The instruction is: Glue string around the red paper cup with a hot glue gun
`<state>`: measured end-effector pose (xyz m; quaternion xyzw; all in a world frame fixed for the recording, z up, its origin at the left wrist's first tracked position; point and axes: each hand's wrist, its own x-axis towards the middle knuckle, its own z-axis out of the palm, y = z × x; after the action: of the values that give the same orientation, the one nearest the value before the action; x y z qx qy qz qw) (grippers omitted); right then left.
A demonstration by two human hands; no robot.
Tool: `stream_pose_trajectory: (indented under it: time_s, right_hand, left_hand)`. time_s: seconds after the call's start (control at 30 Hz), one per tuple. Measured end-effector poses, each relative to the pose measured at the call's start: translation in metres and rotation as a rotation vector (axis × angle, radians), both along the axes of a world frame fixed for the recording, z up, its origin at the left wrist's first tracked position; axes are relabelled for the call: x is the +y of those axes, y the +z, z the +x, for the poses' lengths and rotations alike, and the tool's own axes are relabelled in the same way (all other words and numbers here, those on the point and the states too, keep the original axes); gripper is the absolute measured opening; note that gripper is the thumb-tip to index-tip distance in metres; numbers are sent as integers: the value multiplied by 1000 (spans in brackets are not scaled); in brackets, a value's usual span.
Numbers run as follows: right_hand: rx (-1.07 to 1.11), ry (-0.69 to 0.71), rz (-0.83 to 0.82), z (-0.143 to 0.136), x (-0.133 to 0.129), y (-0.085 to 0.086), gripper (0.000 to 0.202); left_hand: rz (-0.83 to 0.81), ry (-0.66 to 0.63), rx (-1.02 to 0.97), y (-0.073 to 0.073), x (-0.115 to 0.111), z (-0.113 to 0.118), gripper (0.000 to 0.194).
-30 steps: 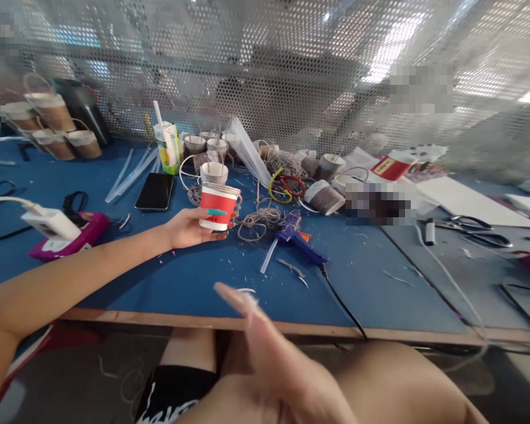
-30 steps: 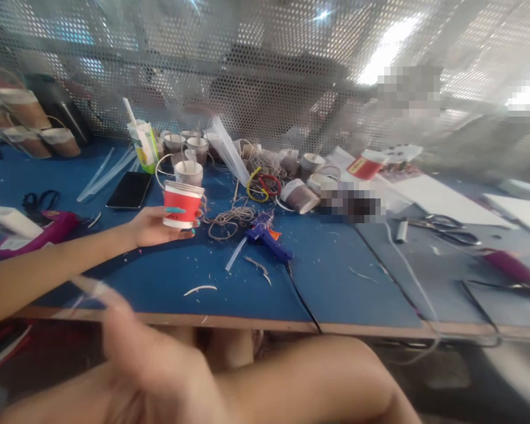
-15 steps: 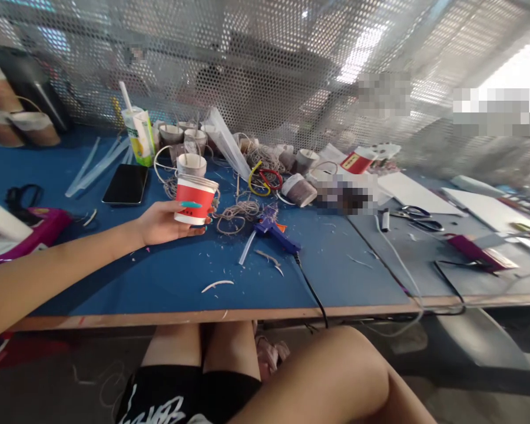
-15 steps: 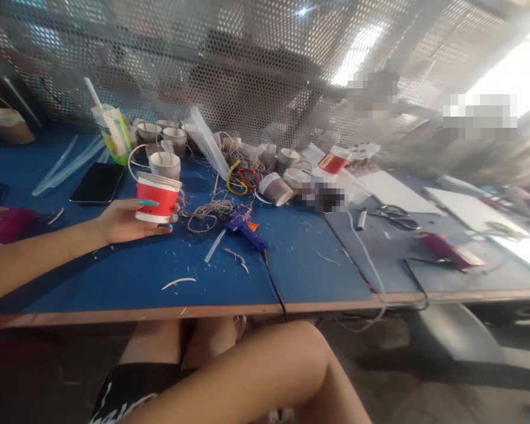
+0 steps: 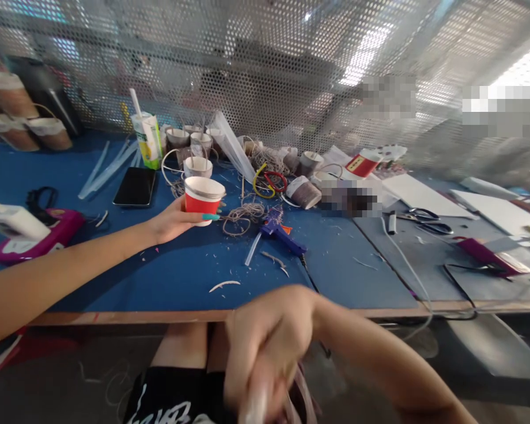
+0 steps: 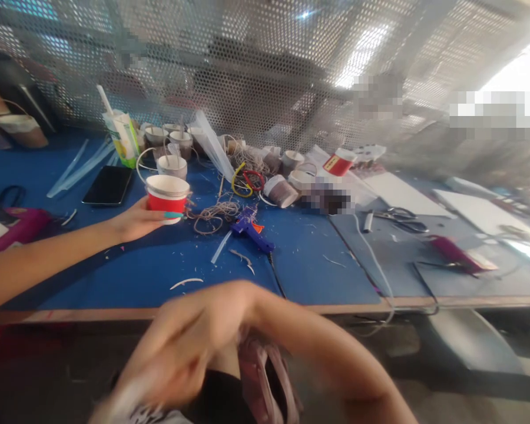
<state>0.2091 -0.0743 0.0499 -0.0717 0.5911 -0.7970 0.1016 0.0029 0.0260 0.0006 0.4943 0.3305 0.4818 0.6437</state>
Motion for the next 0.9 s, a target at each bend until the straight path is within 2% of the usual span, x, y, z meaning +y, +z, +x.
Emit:
stream_pose_trajectory:
  time_s: [0.03,0.1,0.2,0.23,0.3,0.4,0.47,0.53,0.63,0.7,0.9]
  right_hand:
    - [55,-230,-31,9,15,8,48]
    - [169,-573,-84,26,50,26,48]
    - [191,-1018,-39,41,98,49,51]
    - [198,-1143,-59,42,111,53,52]
    - [198,-1287,-121,41,128,58,54]
    - [186,-1354,-187,36,138,57,54]
    - [177,-1350,-201,32,137,54,54]
    - [172,-1338,-210,30,134,52,53]
    - [146,-1349,-230,28,129,51,53]
    - [123,-1360,-236,28,127,49,53]
    - [125,-1270,-207,24,127,40,53]
  left_hand:
    - [56,48,45,-2,4,0,64]
    - [168,120,151,-8,12,-1,68]
    - [334,164,400,-15,22,-7,79]
    - [383,174,489,-16,24,-9,81]
    - [460,221,646,-18,26,-13,83]
    - [500,347,804,-19,26,-15,79]
    - [489,403,807,-19,26,-14,75]
    - [447,364,699,-20,27,-14,73]
    - [380,216,495,-21,29,-12,73]
    - [378,161,441,-20,29,-11,74]
    - [376,197,448,-14,23,-8,83]
